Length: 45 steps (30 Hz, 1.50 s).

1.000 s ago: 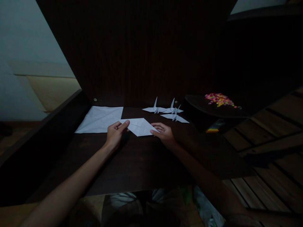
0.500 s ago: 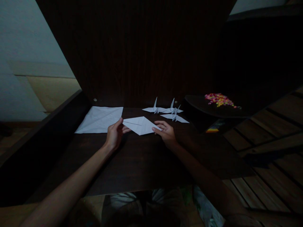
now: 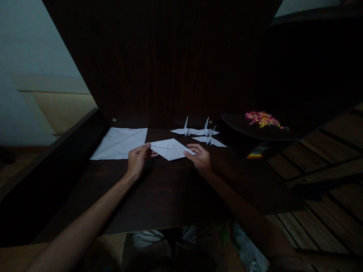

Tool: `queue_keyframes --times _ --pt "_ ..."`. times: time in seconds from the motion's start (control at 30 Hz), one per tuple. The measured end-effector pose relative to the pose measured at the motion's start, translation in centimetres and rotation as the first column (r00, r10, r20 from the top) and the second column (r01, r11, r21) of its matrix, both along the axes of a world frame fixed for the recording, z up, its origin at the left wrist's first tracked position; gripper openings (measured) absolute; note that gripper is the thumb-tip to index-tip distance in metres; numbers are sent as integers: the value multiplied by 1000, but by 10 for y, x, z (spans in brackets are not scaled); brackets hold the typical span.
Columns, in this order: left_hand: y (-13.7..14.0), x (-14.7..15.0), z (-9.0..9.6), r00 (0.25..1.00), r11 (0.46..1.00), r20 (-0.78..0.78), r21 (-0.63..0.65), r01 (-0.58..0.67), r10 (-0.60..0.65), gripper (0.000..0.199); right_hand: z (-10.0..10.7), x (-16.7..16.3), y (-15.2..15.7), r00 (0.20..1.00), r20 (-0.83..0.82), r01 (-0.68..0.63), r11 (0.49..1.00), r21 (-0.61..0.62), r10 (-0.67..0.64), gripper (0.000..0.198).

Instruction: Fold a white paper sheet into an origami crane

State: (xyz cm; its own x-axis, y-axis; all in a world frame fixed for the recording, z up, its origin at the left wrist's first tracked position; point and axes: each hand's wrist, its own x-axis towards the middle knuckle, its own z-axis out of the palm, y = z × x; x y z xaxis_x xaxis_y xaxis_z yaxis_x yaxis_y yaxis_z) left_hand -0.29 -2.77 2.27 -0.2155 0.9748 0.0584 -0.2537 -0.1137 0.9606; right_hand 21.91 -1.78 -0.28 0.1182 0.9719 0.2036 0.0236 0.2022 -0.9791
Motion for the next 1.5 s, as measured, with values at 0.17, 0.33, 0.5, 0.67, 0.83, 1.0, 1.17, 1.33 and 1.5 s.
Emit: queue_keyframes --times 0.17,0.33,0.5,0.67,0.83,1.0,1.17,1.33,1.5 --pt "-2 1 3 997 999 63 -17 47 -46 23 3 2 1 999 -33 40 999 21 -39 46" --pt "-2 2 4 988 997 134 -8 73 -72 20 4 3 2 997 -70 43 999 -12 -44 49" --pt "0 2 1 982 997 176 -1 74 -72 18 0 4 4 995 -89 46 999 -25 -48 50" --pt "0 1 2 975 995 195 6 103 -103 16 -1 4 4 996 -70 55 998 -1 -55 47" --pt "-4 1 2 984 984 73 82 155 -162 12 1 4 2 994 -77 73 997 12 -72 45" --pt "-3 3 1 991 994 87 48 101 -105 17 2 4 2 994 -68 83 997 7 -83 44" --pt "1 3 -1 987 996 139 0 86 -85 17 3 4 2 993 -82 90 996 6 -90 43" --pt "1 4 2 987 998 150 -22 56 -52 18 1 4 3 992 -90 93 995 24 -90 44" --pt "-1 5 4 990 998 139 -38 44 -38 18 0 4 4 992 -79 99 994 38 -96 41"
